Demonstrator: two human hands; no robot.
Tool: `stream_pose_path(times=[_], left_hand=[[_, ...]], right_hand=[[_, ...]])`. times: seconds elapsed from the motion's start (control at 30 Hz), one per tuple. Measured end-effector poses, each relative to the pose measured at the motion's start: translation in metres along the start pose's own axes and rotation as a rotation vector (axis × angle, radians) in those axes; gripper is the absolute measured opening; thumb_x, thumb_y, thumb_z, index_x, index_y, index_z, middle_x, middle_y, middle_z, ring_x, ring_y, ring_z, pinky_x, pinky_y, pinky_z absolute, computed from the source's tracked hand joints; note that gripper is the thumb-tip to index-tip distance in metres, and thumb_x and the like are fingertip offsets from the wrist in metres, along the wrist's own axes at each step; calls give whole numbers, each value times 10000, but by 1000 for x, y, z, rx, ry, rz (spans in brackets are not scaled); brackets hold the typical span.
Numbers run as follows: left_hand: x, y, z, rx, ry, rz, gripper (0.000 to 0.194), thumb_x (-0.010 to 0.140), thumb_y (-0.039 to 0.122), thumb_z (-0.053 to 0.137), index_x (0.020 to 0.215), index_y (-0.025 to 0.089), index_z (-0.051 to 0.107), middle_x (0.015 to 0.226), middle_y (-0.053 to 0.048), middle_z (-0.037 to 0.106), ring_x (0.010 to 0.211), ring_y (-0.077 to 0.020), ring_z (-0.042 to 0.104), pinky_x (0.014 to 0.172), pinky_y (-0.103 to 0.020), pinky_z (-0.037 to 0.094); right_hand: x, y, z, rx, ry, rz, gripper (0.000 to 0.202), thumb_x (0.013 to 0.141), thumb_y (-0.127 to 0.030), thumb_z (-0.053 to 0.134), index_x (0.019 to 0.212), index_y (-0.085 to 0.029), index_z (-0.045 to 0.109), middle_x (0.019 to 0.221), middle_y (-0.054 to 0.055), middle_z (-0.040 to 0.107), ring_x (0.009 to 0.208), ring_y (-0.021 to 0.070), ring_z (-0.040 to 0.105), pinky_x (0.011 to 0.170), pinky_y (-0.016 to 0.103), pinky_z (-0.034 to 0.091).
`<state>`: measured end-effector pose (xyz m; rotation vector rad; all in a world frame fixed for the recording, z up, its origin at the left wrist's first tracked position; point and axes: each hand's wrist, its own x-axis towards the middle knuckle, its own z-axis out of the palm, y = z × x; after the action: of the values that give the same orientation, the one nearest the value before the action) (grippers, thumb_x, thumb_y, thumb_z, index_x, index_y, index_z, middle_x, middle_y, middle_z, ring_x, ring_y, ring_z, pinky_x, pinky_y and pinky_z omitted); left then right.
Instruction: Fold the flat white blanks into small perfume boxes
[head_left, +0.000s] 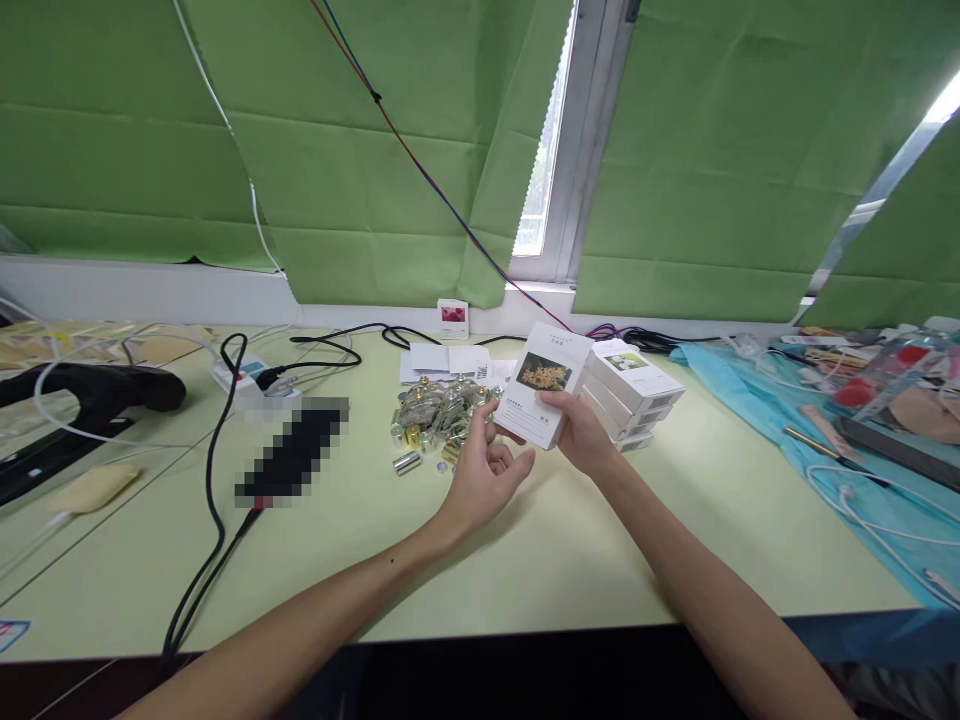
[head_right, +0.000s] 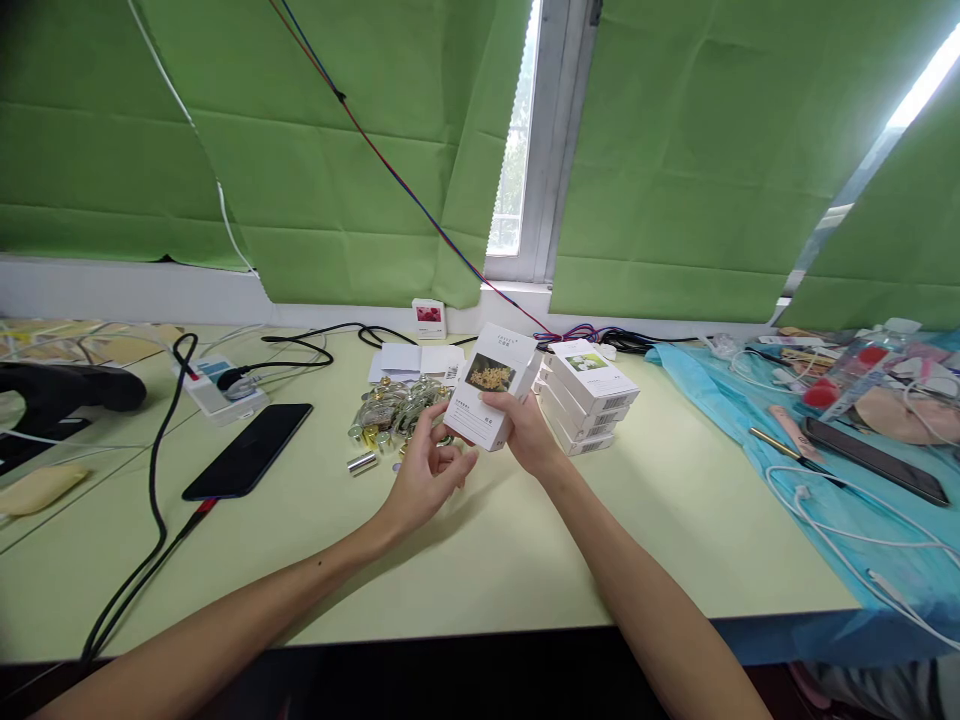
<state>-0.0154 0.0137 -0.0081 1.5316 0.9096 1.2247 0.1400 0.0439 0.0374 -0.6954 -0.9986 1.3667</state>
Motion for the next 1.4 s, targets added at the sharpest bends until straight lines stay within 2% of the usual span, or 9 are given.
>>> stream_pose_path(times=[0.23,0.6,1.2,1.4], left_hand=[[0,0,2,32,26,-7,644,883,410,694,1397,286,327,1079,-15,605,532,-34,512,536,-217,453],[0,-4,3,29,32,-20,621,878,393,693,1375,294,335,1099,-20,610,528,-34,499,521,-219,445],[1,-3,4,38,52,-32,607,874,370,689,1368,288,346,1086,-19,615,538,-43,514,527,-220,447],[1,7,5,6,61,-51,494,879,336,642,1302,266,398,1006,8,606,507,-37,505,471,-192,401]], right_hand=[[1,1,-1,17,18,1,498,621,-331,826,1090,-227,693,908,10,767,847,251,713,674,319,550],[1,3,-4,-26,-22,6,356,653,-358,805,962,-204,718,914,22,766,778,224,697,657,316,542],[1,2,-3,-37,-20,4,394,628,-358,806,982,-207,720,934,27,773,858,249,713,699,324,554],[1,4,-2,-27,-35,2,538,627,-346,817,1138,-224,702,1057,38,788,982,287,730,762,347,581]])
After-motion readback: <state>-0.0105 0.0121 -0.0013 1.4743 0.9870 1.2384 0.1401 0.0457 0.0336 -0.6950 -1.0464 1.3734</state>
